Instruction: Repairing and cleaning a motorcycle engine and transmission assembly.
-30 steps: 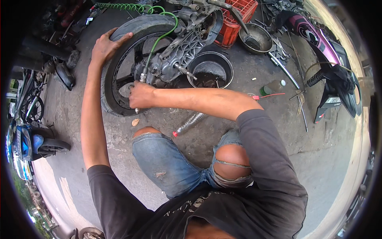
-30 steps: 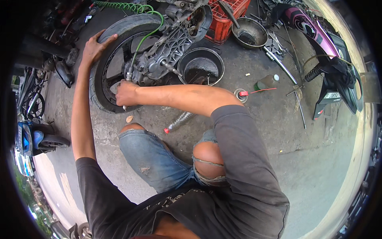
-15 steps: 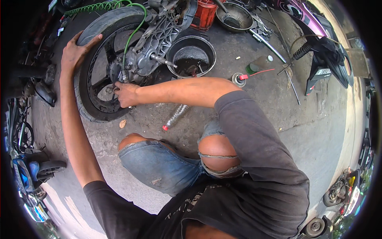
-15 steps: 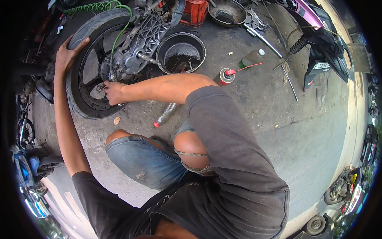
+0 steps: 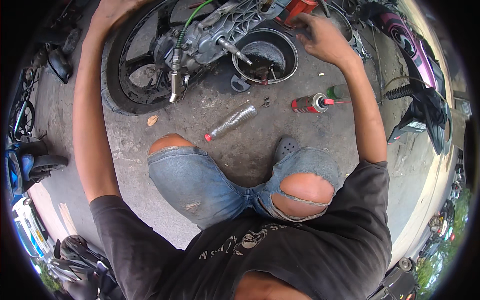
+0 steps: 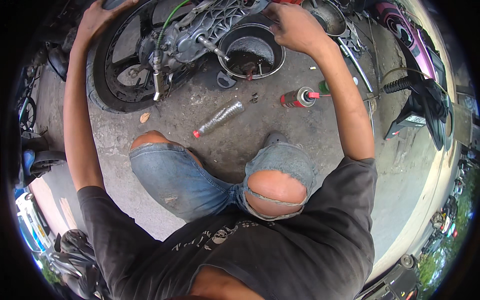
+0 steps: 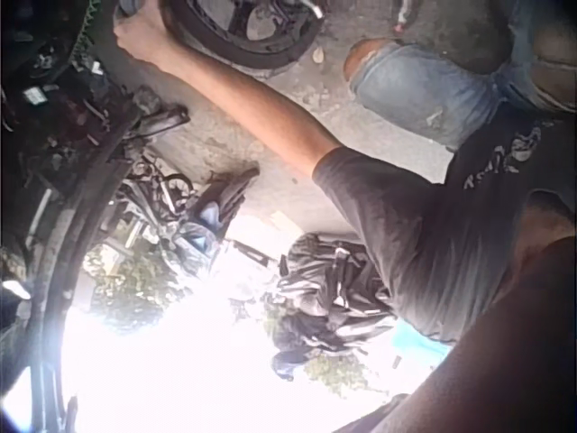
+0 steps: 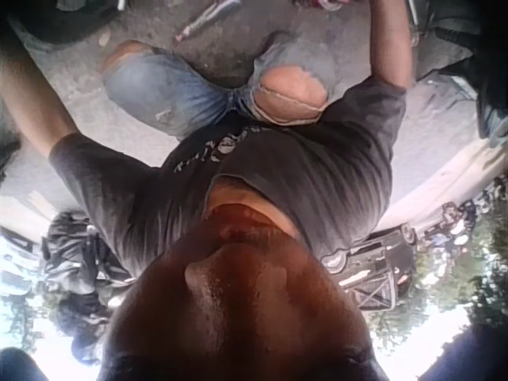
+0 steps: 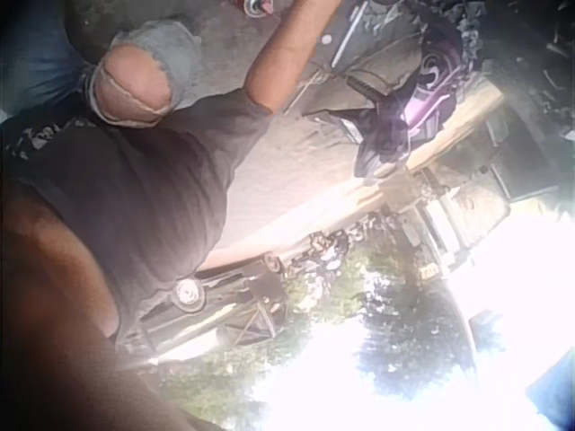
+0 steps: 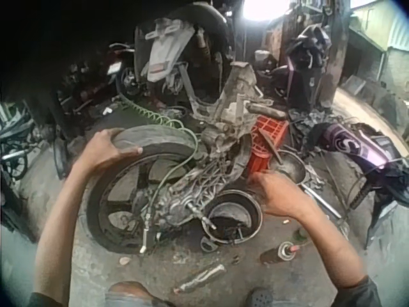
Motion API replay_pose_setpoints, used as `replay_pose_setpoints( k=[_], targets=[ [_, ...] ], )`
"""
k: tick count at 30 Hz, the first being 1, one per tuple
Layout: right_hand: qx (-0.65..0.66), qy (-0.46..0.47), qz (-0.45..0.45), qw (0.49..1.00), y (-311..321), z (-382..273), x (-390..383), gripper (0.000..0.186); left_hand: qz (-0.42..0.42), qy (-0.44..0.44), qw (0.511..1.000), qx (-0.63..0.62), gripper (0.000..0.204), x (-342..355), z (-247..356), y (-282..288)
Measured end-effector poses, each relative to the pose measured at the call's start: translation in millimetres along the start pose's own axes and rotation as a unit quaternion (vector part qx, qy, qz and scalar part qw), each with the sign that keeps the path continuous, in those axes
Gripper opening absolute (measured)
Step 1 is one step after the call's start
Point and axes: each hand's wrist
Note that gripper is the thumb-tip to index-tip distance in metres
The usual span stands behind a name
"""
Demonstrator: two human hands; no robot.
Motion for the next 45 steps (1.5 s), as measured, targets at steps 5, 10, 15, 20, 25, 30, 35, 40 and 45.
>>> replay_pose_setpoints(
  k=[5,10,15,20,25,30,35,40,45],
  targets=[
    [-0.159,-0.164,-0.226,0.947,-66.7,25.1,-15.2,0.036,-0.008,-0.001,1.000,0.012,0.089,13.3,-14.1,-16.1],
    [-0.079,-0.230,-0.349,0.905,-180.1,26.4,11.9,0.055,-0.033,-0.027,0.999,0.006,0.094,18.3,-54.1,-50.4],
    [-0.140,-0.287,-0.335,0.886,-237.6,47.4,22.7,0.056,-0.042,0.002,0.999,0.010,0.099,10.3,-36.2,-34.1],
    [-0.115,-0.306,-0.374,0.868,-240.0,66.4,25.5,0.054,-0.042,0.023,0.999,0.019,0.099,14.8,-28.8,-25.4],
    [-0.136,-0.248,-0.296,0.912,-235.2,37.2,28.7,0.044,-0.044,0.018,0.999,0.027,0.100,17.5,-30.4,-21.6],
    [-0.142,-0.284,-0.359,0.878,-241.0,57.9,24.8,0.043,-0.047,0.009,0.999,-0.001,0.099,23.7,-25.2,-38.7],
    [-0.011,-0.353,0.134,0.926,-112.8,91.7,102.8,0.045,-0.040,-0.008,0.999,0.004,0.095,18.8,-29.0,-23.0],
    [0.050,-0.450,0.174,0.875,-67.3,184.5,159.8,0.072,-0.048,0.016,0.999,-0.001,0.089,16.1,-18.0,-17.7],
    [0.053,-0.422,-0.035,0.904,-62.1,263.7,146.8,0.062,-0.154,0.030,0.987,-0.012,0.093,51.8,2.3,-35.5]
  ],
)
Point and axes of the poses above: each hand's wrist, its own x-axis towards the middle knuckle, its own y-axis out of the back of the hand, z = x × y, and after that the axes turned 14 degrees about -y, right-handed
